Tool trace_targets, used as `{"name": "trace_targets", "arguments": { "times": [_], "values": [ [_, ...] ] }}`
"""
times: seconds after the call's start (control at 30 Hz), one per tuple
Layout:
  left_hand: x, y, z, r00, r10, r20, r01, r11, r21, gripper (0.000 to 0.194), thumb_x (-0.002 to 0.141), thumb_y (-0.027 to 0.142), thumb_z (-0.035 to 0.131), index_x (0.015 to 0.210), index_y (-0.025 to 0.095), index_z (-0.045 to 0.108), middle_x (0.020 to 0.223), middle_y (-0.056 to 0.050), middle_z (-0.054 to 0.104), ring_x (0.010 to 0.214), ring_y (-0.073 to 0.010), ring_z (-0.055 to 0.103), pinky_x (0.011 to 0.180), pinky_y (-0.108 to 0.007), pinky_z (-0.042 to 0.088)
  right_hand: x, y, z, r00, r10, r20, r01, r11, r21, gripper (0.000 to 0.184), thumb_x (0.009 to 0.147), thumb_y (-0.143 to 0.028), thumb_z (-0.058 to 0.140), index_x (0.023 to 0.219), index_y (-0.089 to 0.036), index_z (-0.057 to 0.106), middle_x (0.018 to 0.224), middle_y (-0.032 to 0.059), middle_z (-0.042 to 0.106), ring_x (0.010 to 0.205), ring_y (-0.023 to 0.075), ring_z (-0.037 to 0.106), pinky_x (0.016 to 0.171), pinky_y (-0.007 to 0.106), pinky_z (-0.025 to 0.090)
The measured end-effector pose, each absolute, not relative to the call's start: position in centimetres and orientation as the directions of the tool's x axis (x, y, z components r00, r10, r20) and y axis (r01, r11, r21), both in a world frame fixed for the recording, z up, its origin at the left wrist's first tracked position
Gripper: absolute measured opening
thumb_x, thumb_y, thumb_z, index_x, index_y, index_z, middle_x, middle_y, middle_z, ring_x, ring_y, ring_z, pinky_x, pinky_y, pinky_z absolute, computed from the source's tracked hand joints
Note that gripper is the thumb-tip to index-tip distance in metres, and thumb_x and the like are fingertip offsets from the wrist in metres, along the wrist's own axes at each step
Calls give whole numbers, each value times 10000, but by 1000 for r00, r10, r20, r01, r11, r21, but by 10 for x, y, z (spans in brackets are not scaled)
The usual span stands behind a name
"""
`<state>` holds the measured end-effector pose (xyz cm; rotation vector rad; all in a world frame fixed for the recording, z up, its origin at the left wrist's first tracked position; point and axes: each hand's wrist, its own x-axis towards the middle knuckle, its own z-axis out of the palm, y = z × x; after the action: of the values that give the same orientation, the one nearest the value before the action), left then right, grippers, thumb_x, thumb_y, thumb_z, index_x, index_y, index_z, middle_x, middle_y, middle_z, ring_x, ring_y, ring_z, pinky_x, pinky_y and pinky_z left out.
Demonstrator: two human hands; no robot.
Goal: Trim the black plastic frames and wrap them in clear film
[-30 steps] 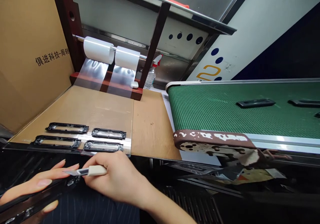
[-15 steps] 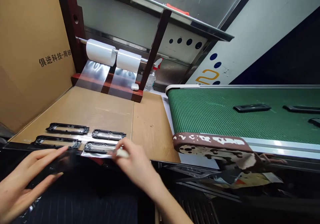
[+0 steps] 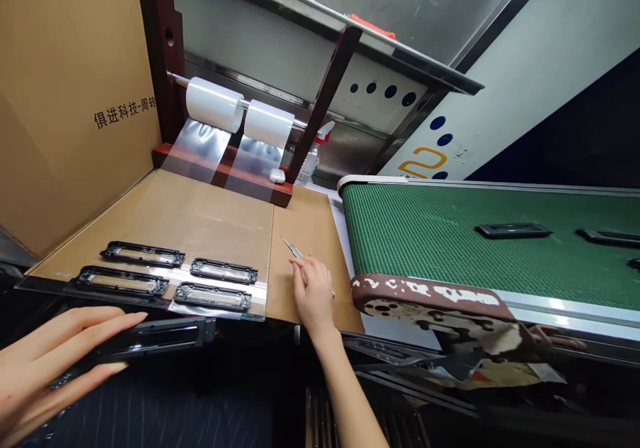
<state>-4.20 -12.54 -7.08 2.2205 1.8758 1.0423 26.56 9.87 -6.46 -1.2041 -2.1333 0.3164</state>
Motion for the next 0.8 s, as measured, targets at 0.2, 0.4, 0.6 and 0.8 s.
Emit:
{"name": "trace_targets", "arguments": {
  "times": [0.2, 0.4, 0.6, 0.8],
  "values": [
    [-44, -129, -72, 50, 862, 504, 883, -274, 381, 492, 957, 436, 557, 1443, 374, 511, 1191, 25, 702, 1014, -133, 729, 1021, -142, 432, 257, 30, -67, -558, 766, 320, 525, 624, -579, 201, 976, -358, 573, 1035, -228, 714, 950, 72, 763, 854, 222, 720, 799, 333, 593],
    [-51, -121, -69, 75, 843, 532, 895, -292, 337, 453, 958, 426, 560, 1403, 348, 557, 1162, 19, 705, 1018, -133, 711, 1021, -124, 419, 227, -2, -94, -835, 543, 91, 414, 728, -546, 353, 964, -246, 582, 1312, -196, 616, 1386, 129, 626, 1285, 275, 585, 1103, 427, 488],
    [-58, -104, -44, 80, 699, 711, 927, -315, 205, 298, 954, 434, 582, 1180, 272, 691, 1025, -16, 733, 908, -191, 696, 944, -214, 437, 182, -1, -127, -813, 583, -3, 528, 735, -426, 370, 925, -186, 571, 1288, -130, 615, 1207, 180, 701, 1113, 342, 673, 999, 495, 550],
    [-71, -102, -57, -31, 782, 623, 921, -220, 322, 329, 938, 402, 614, 1248, 299, 651, 1151, -48, 678, 1067, -256, 620, 992, -323, 381, 142, 15, -139, -801, 598, -29, 551, 716, -428, 397, 931, -159, 546, 1305, -263, 628, 1291, 75, 699, 1192, 288, 651, 1105, 444, 469]
  ]
}}
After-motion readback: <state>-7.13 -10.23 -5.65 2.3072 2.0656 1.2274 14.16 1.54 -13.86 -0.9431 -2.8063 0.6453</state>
